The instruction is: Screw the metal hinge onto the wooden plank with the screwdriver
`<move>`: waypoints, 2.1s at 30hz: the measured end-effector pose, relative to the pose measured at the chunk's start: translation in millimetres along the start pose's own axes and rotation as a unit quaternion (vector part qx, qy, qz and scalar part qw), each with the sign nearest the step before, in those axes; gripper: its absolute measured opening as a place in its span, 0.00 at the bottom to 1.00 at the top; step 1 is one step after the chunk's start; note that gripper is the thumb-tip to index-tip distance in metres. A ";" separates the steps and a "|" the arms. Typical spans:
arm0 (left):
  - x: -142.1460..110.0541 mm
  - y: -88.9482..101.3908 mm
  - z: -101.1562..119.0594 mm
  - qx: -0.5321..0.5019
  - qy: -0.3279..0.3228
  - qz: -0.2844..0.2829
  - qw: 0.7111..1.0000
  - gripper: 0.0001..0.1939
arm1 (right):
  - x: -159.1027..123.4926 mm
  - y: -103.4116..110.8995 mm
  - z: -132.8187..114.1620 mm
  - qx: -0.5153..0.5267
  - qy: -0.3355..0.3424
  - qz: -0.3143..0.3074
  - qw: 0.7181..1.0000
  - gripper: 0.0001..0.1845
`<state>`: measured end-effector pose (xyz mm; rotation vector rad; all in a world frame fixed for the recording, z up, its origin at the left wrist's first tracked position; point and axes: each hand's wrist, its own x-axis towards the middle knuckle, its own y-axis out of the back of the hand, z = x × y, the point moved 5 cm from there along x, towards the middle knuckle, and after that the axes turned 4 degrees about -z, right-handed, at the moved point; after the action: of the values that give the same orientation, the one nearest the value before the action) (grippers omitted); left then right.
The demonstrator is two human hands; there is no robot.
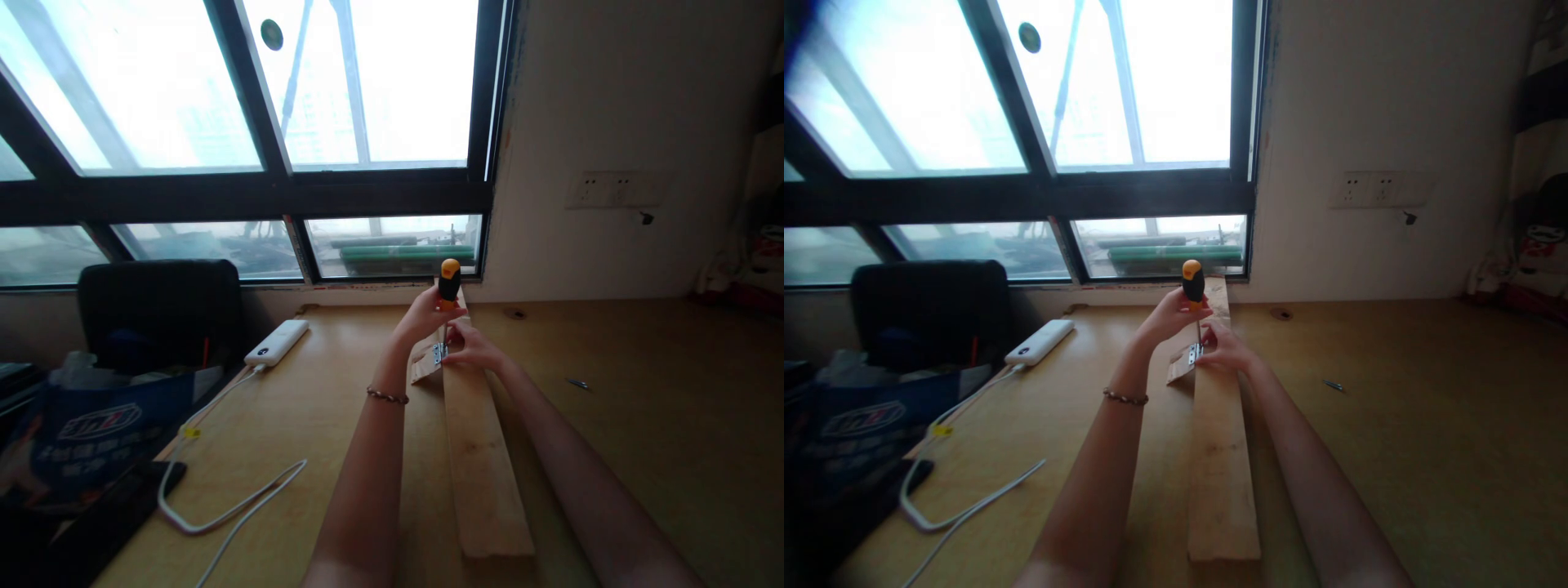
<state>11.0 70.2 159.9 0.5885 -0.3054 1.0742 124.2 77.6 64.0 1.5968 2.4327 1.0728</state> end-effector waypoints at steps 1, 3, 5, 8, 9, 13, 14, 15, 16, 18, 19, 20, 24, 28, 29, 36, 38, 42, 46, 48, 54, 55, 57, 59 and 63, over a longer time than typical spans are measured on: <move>1.2 2.1 -3.9 0.013 -0.001 0.028 1.000 0.15 | 0.1 -0.3 0.6 -0.001 -0.001 -0.001 1.000 0.38; 3.0 6.8 -12.0 0.013 0.002 0.083 0.996 0.19 | 0.4 -0.9 2.0 0.001 0.003 -0.003 1.000 0.39; 3.9 9.6 -18.6 -0.012 0.010 0.117 0.993 0.22 | 0.6 -1.2 3.6 0.008 0.008 -0.005 1.000 0.40; 4.2 10.2 -22.5 -0.031 0.012 0.135 0.990 0.22 | 0.5 -0.8 5.2 0.019 0.013 -0.001 1.000 0.40; 4.0 10.5 -22.2 -0.025 0.008 0.138 0.990 0.21 | 0.4 -0.7 5.5 0.022 0.015 -0.001 1.000 0.39; 2.8 13.6 -19.7 0.010 0.003 0.134 0.991 0.18 | 0.5 -0.5 6.0 0.028 0.024 -0.001 0.999 0.40; 2.6 14.7 -19.5 0.016 0.009 0.128 0.992 0.18 | 0.7 -0.6 6.4 0.026 0.025 -0.002 0.999 0.40; 2.3 15.7 -19.5 0.018 0.018 0.122 0.992 0.18 | 0.8 -0.6 6.8 0.024 0.026 -0.003 0.999 0.40; 2.0 16.6 -19.4 0.015 0.026 0.116 0.993 0.17 | 1.0 -0.7 7.1 0.022 0.027 -0.003 0.999 0.40; 1.3 17.3 -18.9 -0.007 0.041 0.102 0.994 0.17 | 1.3 -0.7 7.6 0.020 0.027 -0.003 0.999 0.40; 1.0 17.1 -18.4 -0.024 0.048 0.094 0.994 0.18 | 1.3 -0.6 7.6 0.020 0.026 -0.002 0.999 0.39; 0.7 16.5 -17.7 -0.043 0.053 0.085 0.994 0.18 | 1.3 -0.4 7.5 0.020 0.025 -0.002 0.999 0.39; 0.1 13.2 -12.7 -0.111 0.057 0.046 0.991 0.19 | 0.6 0.3 5.2 0.012 0.024 -0.003 1.000 0.39; 0.2 12.5 -10.1 -0.114 0.055 0.018 0.992 0.15 | 0.0 0.2 2.3 -0.006 0.024 -0.001 1.000 0.38; 0.1 12.6 -10.0 -0.107 0.056 0.012 0.993 0.14 | 0.0 0.0 2.0 -0.007 0.022 0.000 1.000 0.38; -2.6 1.1 -3.4 -0.122 0.052 -0.063 0.989 0.11 | 0.0 -0.1 -2.2 -0.011 0.023 -0.001 1.000 0.38; -2.1 -3.8 -2.9 -0.116 0.053 -0.062 0.990 0.11 | 0.0 0.3 -3.0 -0.016 0.022 -0.001 1.000 0.35; 0.9 -1.8 -8.5 -0.026 0.050 0.027 0.998 0.14 | -0.3 0.6 -1.6 -0.019 0.017 0.002 1.000 0.35; 0.4 10.1 -12.1 0.051 0.034 0.111 0.992 0.16 | -0.1 -0.8 3.6 -0.002 0.012 -0.002 1.000 0.39; -0.2 14.4 -13.5 0.047 0.039 0.118 0.991 0.16 | 0.2 -1.2 6.4 0.000 0.007 -0.002 1.000 0.40; 1.1 12.2 -10.2 -0.029 0.042 0.058 0.997 0.16 | 0.3 -0.9 8.7 0.000 0.003 -0.003 1.000 0.40; 1.5 10.1 -9.7 -0.043 0.043 0.045 0.997 0.16 | 0.3 -1.0 8.5 0.001 0.004 -0.004 1.000 0.40; 2.1 5.3 -9.0 -0.058 0.042 0.024 0.997 0.16 | 0.5 -1.1 8.5 0.000 0.004 -0.005 1.000 0.40; 2.3 0.9 -8.3 -0.049 0.034 0.012 0.998 0.16 | 0.7 -1.0 8.6 -0.005 0.003 -0.003 1.000 0.40; 1.7 0.8 -5.3 0.043 0.013 0.048 0.998 0.21 | 0.4 -0.8 7.4 -0.015 0.006 0.000 1.000 0.38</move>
<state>10.8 74.8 156.7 0.6417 -0.2665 1.1907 126.2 81.6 58.1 1.5847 2.4126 1.1173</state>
